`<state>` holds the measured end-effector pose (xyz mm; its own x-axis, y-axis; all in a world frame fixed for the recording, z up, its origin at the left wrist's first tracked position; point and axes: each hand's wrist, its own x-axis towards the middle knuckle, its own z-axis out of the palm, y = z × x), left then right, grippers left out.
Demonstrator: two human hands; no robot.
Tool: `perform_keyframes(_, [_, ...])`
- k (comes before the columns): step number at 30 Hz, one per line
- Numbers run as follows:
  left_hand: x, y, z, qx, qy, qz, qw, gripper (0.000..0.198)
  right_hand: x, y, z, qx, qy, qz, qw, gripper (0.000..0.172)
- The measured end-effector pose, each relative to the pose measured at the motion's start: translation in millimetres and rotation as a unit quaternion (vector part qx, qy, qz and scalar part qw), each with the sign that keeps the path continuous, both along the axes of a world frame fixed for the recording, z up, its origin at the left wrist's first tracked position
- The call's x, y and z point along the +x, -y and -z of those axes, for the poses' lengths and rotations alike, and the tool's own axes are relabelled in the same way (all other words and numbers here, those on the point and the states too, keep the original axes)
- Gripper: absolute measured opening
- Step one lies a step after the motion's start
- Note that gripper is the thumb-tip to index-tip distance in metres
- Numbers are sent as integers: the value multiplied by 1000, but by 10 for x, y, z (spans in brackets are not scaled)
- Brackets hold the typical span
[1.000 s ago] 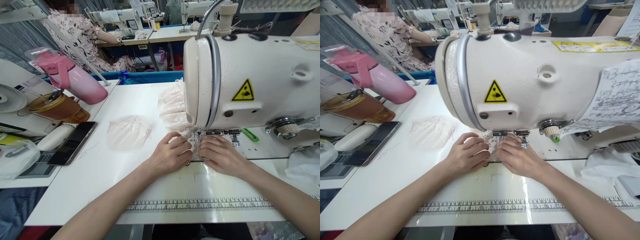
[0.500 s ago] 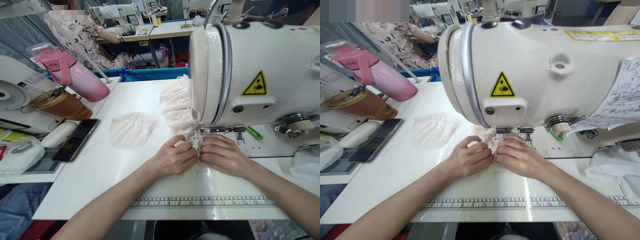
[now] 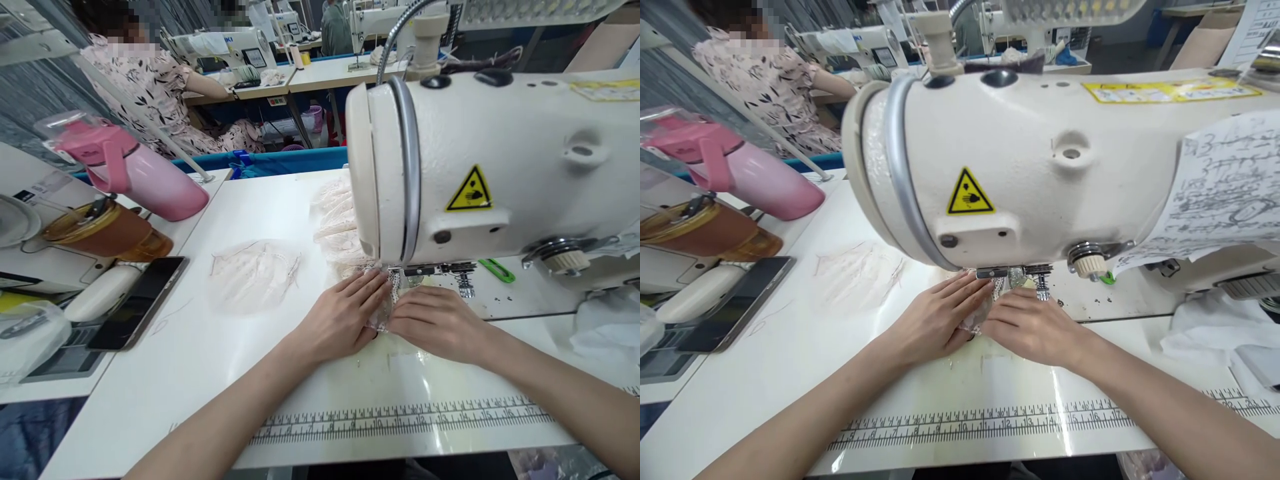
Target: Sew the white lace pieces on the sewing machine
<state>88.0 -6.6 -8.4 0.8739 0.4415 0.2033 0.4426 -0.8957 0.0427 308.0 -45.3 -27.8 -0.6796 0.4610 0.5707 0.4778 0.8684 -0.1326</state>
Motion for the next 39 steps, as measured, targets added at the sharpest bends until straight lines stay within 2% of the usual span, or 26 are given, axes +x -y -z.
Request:
perform_keyframes(4, [-3, -22, -39, -5, -3, 5, 1000, 53, -7, 3, 31, 11, 30, 14, 999, 25])
perform_keyframes(9, [-6, -49, -86, -12, -17, 13, 1000, 53, -53, -4, -7, 30, 12, 14, 999, 21])
perform_keyframes(26, [49, 1, -69, 11, -1, -18, 1000, 54, 6, -6, 2, 0, 24, 47, 999, 20])
perform_keyframes(39, [108, 67, -59, 35, -12, -48, 998, 53, 76, -43, -85, -1, 4, 74, 997, 17])
